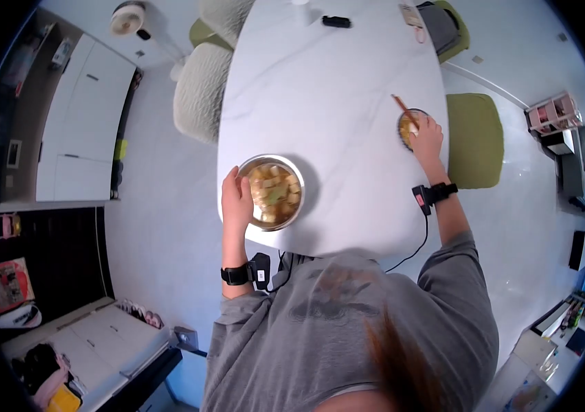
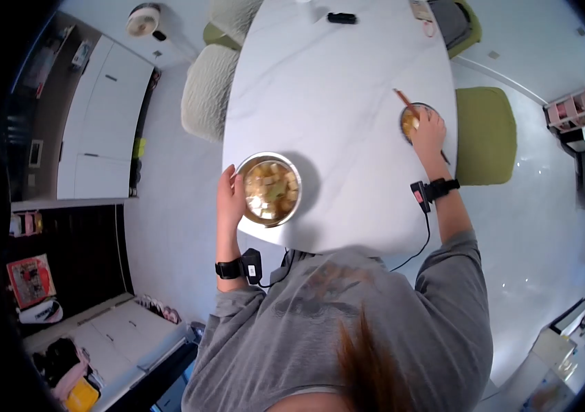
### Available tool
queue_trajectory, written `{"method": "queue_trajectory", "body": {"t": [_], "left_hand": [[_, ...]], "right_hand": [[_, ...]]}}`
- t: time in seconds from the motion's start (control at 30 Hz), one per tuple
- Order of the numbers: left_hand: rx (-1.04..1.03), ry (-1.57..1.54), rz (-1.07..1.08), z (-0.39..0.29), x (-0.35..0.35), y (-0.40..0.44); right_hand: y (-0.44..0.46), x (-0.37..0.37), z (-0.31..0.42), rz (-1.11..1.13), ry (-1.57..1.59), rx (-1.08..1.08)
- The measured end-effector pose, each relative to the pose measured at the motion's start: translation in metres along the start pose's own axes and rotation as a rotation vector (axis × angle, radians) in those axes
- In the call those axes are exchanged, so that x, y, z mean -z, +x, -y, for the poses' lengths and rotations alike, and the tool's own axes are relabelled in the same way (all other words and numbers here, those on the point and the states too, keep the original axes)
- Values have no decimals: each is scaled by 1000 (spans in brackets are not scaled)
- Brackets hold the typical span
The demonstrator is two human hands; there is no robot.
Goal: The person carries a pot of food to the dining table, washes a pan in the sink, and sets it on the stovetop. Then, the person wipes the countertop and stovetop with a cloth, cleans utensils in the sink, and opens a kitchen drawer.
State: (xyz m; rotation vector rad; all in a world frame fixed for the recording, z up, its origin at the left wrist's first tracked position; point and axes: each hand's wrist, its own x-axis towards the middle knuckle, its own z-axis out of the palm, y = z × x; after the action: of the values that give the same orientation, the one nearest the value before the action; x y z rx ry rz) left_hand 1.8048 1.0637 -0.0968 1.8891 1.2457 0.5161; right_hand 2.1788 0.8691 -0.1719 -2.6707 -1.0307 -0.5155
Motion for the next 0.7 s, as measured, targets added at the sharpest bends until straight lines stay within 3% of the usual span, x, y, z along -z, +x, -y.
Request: {"method": "queue_trajectory", "body": {"t": [0.07, 0.13, 0.2, 0.27, 0.3, 0.37, 0.57, 0.7], "left_hand": [[66, 110, -63, 15, 22, 3], [70, 190, -84, 54, 29, 5], [220, 310, 168, 80, 37, 4], [298, 103, 433, 117, 28, 1], [429, -47, 494, 105, 28, -1], [439, -114, 488, 107, 18, -4], [240, 33, 433, 89, 14, 32], [53, 28, 389, 89, 7, 87]], "right_hand": [[-11, 7, 34, -18, 78, 84], [-32, 11, 78, 411, 672, -21], [-57, 17, 130, 989, 810, -67], [-81, 23, 159, 1063, 808, 55], [-80, 27, 171, 1067, 809, 51], [-76, 39, 183, 1403, 965, -254], [-81, 16, 172, 1172, 1293, -280], [-44, 15, 178, 1127, 1313, -370]]}}
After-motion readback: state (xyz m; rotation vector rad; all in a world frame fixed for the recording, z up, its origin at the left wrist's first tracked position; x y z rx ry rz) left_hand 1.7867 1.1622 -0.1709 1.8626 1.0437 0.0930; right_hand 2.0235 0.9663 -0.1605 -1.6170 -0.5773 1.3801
